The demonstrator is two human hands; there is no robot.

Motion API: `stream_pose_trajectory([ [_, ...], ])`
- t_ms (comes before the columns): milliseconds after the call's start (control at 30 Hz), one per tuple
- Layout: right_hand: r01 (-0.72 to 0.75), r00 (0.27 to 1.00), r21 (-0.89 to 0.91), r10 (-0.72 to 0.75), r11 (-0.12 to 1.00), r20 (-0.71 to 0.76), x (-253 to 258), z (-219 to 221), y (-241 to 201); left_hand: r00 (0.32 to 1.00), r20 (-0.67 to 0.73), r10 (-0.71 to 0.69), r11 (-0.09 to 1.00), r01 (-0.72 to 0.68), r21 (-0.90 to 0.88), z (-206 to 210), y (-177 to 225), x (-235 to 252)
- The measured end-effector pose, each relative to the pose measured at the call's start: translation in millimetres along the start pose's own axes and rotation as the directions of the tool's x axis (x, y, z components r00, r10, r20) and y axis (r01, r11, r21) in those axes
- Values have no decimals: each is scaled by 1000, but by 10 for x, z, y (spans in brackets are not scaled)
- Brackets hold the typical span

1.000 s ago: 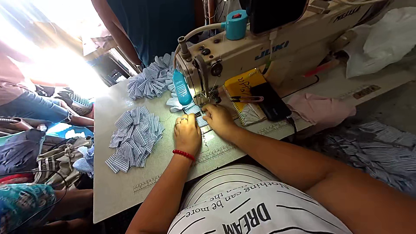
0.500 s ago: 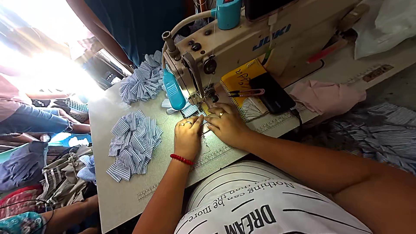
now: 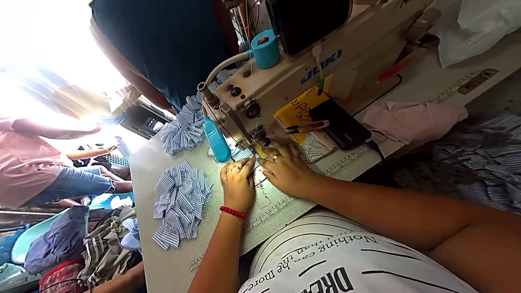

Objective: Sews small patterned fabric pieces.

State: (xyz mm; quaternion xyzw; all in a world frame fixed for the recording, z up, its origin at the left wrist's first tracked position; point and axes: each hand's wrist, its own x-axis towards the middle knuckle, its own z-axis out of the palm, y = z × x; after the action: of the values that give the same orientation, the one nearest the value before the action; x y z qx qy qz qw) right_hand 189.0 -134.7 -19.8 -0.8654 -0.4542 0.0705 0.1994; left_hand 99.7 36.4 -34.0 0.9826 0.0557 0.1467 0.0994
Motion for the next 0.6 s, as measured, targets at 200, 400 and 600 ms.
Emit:
stream_pose_trajectory([
  [200, 62, 992, -15, -63, 998, -107, -32, 50, 31, 999, -12, 36, 999, -36, 33, -30, -2, -5],
  [400, 62, 993, -80, -69, 995, -91, -34, 47, 2, 999, 26, 44, 998, -45, 35, -41, -42, 4],
  [600, 24, 1000, -121, -22, 992, 17, -14, -15, -56, 997, 55, 49, 999, -50, 17, -46, -110, 65],
])
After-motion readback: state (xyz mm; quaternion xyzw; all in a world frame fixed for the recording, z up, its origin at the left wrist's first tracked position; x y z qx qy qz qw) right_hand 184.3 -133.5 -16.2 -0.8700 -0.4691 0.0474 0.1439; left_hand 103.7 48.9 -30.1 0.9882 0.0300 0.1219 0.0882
